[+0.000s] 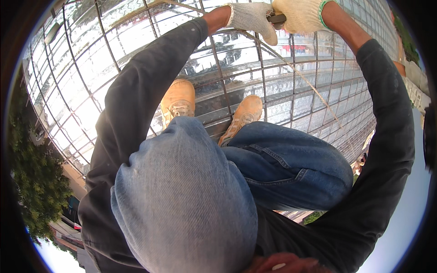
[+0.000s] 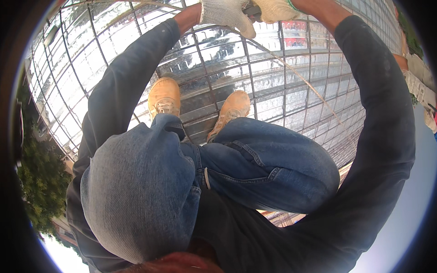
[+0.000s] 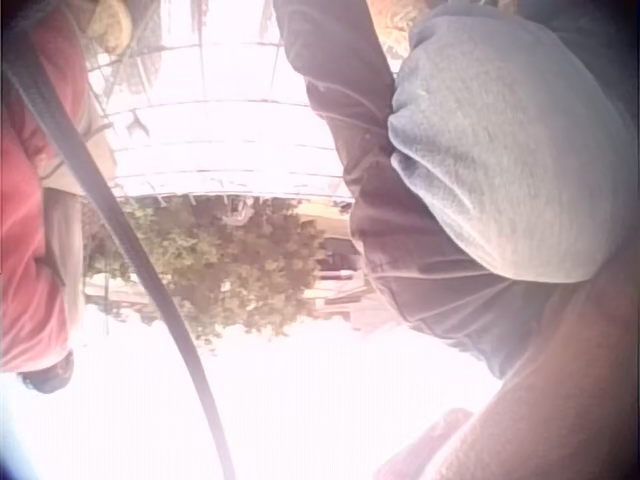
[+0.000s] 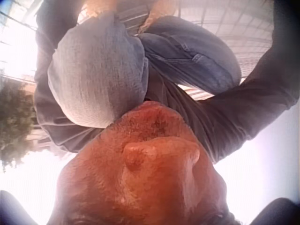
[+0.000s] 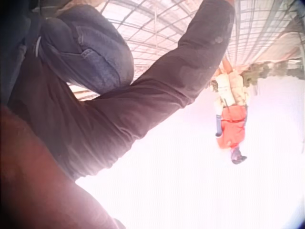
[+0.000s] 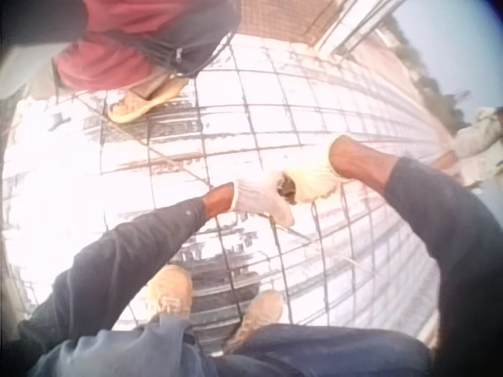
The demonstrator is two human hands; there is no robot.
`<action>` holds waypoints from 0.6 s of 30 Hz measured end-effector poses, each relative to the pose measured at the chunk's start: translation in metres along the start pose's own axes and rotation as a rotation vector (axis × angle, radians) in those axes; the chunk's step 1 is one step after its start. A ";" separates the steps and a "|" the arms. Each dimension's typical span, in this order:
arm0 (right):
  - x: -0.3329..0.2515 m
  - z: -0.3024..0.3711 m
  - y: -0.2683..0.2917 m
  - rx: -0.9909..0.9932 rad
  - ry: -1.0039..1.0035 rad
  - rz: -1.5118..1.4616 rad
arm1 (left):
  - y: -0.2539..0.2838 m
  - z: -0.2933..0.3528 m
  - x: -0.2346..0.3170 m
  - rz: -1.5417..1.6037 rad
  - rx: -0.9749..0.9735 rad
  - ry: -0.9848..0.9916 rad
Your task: The person stands on a metal grid platform and uses pliers to twist wire ties around intersecting metal bars, securing the scaffolding structure. The person repeatedly reaches for wire, wraps it around joints, and twists it tight with the tool.
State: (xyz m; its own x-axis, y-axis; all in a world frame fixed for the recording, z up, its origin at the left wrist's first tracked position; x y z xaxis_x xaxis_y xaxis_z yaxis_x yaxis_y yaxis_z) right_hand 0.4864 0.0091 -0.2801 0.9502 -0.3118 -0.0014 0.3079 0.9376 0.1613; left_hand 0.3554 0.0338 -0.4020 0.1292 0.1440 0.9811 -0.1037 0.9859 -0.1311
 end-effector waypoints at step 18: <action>0.023 0.031 -0.035 1.218 0.514 1.010 | 0.004 -0.031 -0.017 0.154 -0.103 0.029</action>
State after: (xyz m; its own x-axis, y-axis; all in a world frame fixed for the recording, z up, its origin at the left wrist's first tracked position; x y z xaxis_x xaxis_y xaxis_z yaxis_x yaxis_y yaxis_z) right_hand 0.4961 -0.0359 -0.2555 0.7222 0.6173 0.3120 -0.3816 -0.0206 0.9241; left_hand 0.3836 0.0376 -0.4235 0.1478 0.2946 0.9441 -0.0227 0.9554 -0.2945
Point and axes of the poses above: each hand's wrist, its own z-axis away from the middle knuckle, its own y-axis out of the back of the hand, x = y × z, the point moved 2 cm from there along -z, towards the middle knuckle, and after that the axes turned 2 degrees about x, right-handed, at the moved point
